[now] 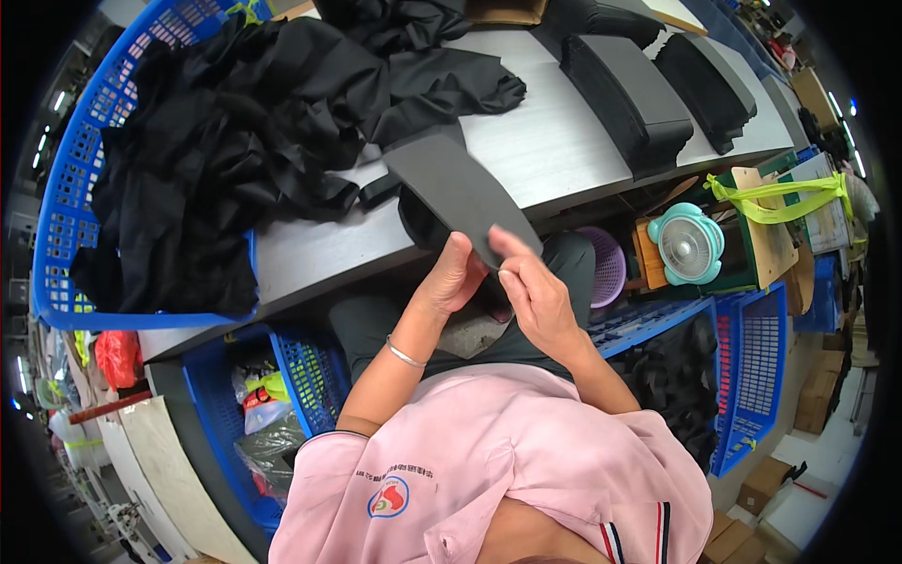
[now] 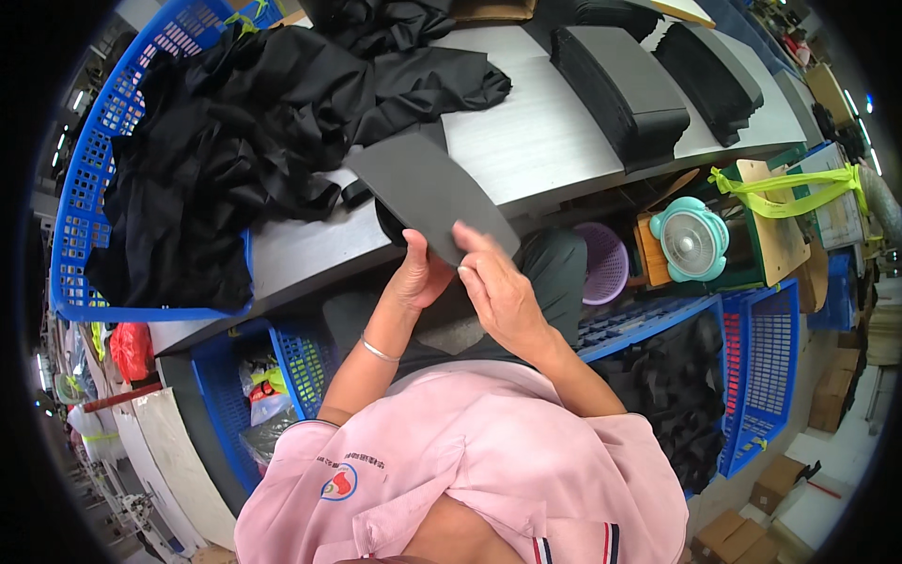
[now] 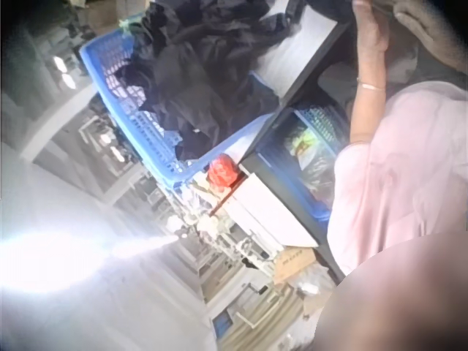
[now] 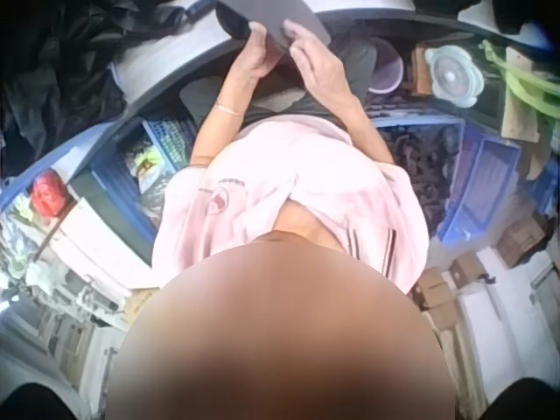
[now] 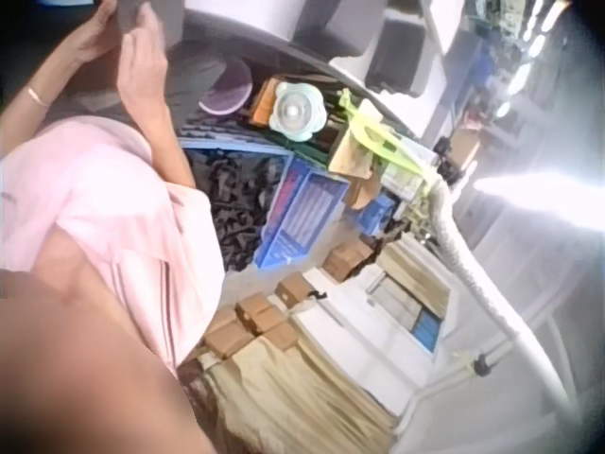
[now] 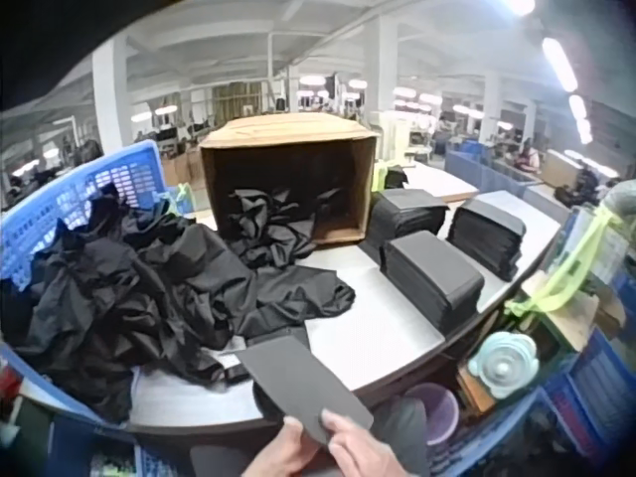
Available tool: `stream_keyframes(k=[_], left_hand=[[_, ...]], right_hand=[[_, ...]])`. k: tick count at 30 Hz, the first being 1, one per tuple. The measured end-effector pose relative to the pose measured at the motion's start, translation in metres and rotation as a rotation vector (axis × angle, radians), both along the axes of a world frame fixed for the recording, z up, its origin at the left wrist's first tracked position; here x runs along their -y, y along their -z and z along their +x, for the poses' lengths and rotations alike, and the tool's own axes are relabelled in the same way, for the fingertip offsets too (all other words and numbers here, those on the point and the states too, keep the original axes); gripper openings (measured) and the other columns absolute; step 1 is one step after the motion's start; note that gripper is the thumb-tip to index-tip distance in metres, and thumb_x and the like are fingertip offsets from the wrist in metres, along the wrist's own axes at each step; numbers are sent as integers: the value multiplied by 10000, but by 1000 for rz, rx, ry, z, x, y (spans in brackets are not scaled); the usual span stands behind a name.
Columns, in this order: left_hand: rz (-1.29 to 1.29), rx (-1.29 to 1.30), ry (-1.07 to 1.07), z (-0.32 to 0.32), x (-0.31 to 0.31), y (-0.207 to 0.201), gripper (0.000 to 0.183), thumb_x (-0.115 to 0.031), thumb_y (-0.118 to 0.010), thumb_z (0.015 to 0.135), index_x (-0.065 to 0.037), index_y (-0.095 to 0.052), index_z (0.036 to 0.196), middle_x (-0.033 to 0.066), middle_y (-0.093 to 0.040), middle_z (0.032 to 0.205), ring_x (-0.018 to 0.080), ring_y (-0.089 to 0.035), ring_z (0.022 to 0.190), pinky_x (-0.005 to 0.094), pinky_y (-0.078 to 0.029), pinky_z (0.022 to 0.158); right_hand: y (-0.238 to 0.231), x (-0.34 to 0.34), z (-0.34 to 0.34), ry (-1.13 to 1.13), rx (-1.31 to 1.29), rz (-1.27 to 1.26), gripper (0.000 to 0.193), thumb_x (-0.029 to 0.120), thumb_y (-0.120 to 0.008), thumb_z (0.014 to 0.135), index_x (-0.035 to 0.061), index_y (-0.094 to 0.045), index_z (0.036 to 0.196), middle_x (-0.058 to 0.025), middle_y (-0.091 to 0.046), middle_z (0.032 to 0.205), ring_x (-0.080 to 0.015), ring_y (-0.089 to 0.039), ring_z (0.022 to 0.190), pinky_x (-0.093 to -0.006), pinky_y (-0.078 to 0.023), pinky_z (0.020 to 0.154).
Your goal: Checking and folding black fabric bags in a factory or warehouse setting.
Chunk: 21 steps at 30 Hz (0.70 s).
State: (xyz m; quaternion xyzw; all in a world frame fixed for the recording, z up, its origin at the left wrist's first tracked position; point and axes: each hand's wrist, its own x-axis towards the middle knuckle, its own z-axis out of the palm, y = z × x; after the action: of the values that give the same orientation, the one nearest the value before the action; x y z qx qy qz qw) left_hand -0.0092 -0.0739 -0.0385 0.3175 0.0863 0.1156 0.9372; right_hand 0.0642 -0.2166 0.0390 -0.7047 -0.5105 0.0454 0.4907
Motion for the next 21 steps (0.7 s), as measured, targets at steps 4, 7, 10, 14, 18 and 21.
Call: stream_keyframes(k=[4,7,10,14,18,21], left_hand=[[-1,181,-7,-17,5,-8,986,-683,-758,703,-81,-451,1420,67,-528,1397,237,-515,1286,406,-425,1087],[-39,169,-105,-22,12,-24,953,-607,-806,714,-58,-456,1410,98,-506,1429,282,-504,1309,438,-419,1104],[-127,113,-150,-33,14,-32,745,-360,-819,795,-5,-485,1358,172,-593,1307,318,-584,1219,460,-466,1062],[-68,-32,-199,-39,12,-31,569,-233,-773,841,15,-539,1296,189,-663,1190,310,-647,1112,460,-497,1018],[-15,1,-252,-39,20,-39,504,-238,-764,854,5,-580,1255,167,-684,1157,269,-653,1095,414,-502,1004],[-70,-75,-273,-39,23,-49,374,-167,-767,838,-14,-620,1145,163,-694,1077,215,-673,949,347,-552,854]], right_hand=[[8,21,-9,-196,-506,-62,125,87,-529,998,-19,-567,943,-158,-656,1242,-154,-625,854,-271,-492,765],[6,31,-7,-236,-612,-163,130,94,-531,999,-19,-573,949,-116,-685,1159,-97,-533,751,-243,-447,680],[6,35,-15,-84,-548,-195,123,92,-555,988,-16,-584,936,-68,-664,964,-98,-491,685,-258,-426,625],[8,33,-30,76,-355,-178,112,89,-569,978,-6,-588,921,-67,-578,792,-125,-502,661,-280,-420,598],[14,34,-29,126,-343,-180,110,85,-570,974,-3,-582,910,-82,-553,763,-150,-503,640,-293,-422,594],[12,38,-24,116,-459,-263,105,70,-581,959,-4,-576,884,-91,-570,817,-174,-508,647,-296,-420,596]])
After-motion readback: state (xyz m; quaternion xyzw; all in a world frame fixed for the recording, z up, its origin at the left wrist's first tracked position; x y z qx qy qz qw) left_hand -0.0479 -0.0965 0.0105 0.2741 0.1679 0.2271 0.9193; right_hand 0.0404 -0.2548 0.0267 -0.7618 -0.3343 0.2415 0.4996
